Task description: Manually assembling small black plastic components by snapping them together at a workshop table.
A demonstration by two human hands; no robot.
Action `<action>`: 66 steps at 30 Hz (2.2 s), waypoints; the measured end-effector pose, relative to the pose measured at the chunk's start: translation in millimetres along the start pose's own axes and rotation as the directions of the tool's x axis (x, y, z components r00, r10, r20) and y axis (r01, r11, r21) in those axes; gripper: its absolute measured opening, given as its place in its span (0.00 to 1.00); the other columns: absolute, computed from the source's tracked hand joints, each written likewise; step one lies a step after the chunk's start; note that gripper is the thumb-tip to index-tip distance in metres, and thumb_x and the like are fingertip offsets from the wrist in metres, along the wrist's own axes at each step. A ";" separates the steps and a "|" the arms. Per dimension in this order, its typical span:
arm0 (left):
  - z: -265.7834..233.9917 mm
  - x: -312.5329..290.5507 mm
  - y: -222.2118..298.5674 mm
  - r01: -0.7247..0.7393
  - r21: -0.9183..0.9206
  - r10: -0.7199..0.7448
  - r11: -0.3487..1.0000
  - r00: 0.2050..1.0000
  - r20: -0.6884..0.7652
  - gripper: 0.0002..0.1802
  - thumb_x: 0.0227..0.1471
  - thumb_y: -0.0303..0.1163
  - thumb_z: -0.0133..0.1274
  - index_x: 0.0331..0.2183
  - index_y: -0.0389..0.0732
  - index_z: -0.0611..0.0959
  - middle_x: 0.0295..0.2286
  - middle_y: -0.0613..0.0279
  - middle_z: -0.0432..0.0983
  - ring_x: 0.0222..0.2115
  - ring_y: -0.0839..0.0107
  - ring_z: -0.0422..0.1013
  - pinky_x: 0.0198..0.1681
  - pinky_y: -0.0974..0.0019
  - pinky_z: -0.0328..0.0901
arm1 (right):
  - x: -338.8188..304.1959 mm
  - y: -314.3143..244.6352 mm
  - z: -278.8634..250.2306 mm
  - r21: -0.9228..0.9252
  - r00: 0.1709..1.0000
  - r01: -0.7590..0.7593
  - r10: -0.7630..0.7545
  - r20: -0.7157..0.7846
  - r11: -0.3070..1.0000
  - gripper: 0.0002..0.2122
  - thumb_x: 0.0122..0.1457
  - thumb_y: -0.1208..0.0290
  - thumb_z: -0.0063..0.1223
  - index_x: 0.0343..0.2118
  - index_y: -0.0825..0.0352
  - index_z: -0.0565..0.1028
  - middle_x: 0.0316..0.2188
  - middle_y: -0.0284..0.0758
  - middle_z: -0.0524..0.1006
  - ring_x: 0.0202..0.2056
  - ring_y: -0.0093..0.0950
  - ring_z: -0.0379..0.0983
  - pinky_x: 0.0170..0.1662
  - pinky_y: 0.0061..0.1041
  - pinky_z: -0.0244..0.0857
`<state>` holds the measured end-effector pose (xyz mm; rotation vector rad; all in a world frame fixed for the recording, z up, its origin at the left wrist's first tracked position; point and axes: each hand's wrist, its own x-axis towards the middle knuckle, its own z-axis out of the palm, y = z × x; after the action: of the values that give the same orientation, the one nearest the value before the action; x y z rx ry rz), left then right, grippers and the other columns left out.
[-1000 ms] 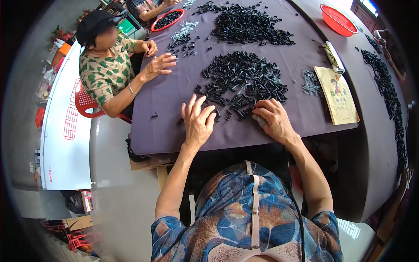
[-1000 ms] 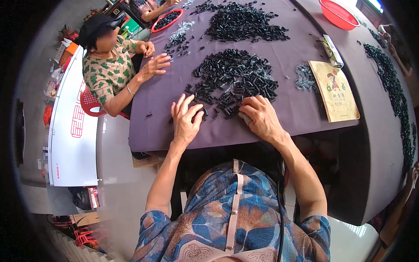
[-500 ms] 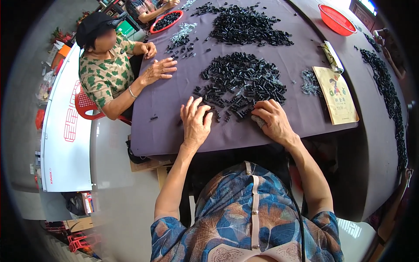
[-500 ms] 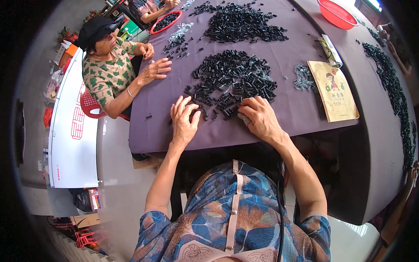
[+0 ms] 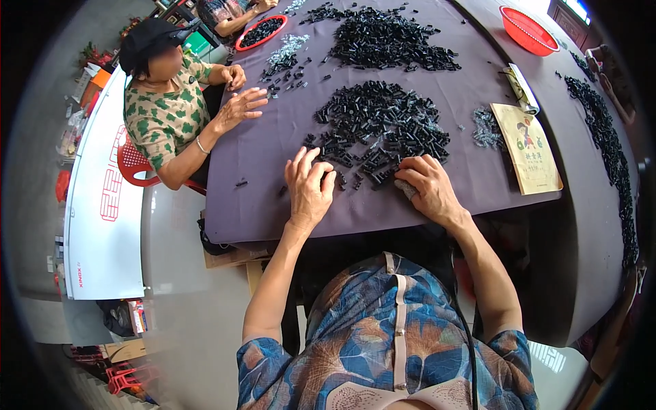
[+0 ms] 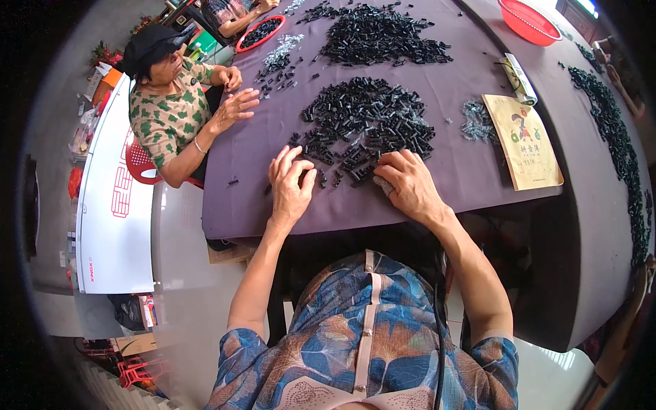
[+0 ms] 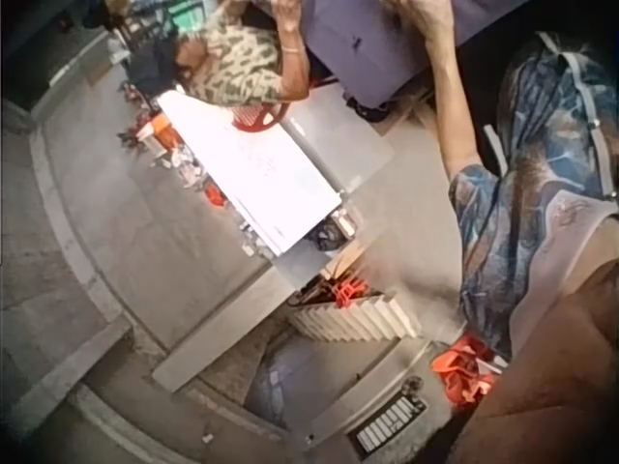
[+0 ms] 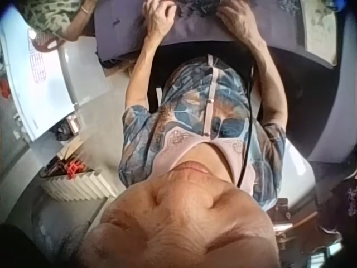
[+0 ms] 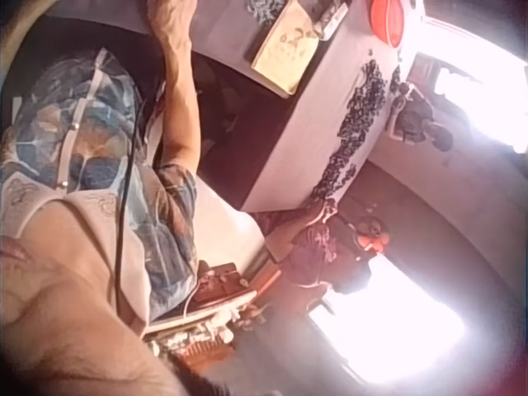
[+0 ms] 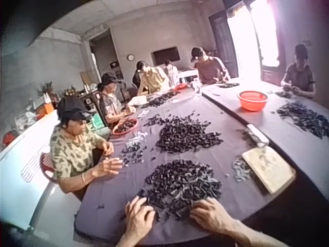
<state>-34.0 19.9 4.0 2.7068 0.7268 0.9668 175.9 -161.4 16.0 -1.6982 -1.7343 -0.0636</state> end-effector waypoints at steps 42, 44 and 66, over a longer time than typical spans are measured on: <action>7.3 2.4 -24.1 -0.044 -0.002 0.044 0.999 0.999 0.022 0.16 0.50 0.19 0.45 0.41 0.32 0.79 0.48 0.48 0.71 0.54 0.52 0.64 0.61 0.53 0.55 | 2.0 -5.2 -0.3 0.022 0.999 0.014 -0.013 -0.040 1.000 0.14 0.40 0.81 0.56 0.34 0.66 0.78 0.40 0.35 0.74 0.39 0.35 0.68 0.45 0.30 0.64; 9.2 0.3 -24.3 -0.021 -0.051 0.023 0.998 0.999 0.030 0.16 0.50 0.19 0.44 0.41 0.32 0.79 0.48 0.49 0.71 0.55 0.52 0.63 0.61 0.53 0.54 | 2.0 -3.8 2.9 0.027 0.999 0.013 -0.012 -0.048 1.000 0.14 0.41 0.81 0.56 0.35 0.66 0.78 0.40 0.35 0.74 0.39 0.35 0.69 0.45 0.30 0.65; 0.3 1.4 -4.2 -0.130 0.094 0.108 0.987 0.972 0.209 0.26 0.48 0.18 0.43 0.50 0.43 0.77 0.54 0.56 0.67 0.59 0.55 0.58 0.62 0.46 0.47 | 2.0 -3.5 -0.8 -0.002 1.000 -0.011 0.011 -0.021 1.000 0.11 0.44 0.77 0.59 0.35 0.66 0.78 0.41 0.34 0.74 0.40 0.34 0.68 0.46 0.30 0.63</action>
<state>-34.5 24.3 3.2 2.9161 0.5993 0.6763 173.3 -160.6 19.1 -1.7021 -1.7104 -0.0777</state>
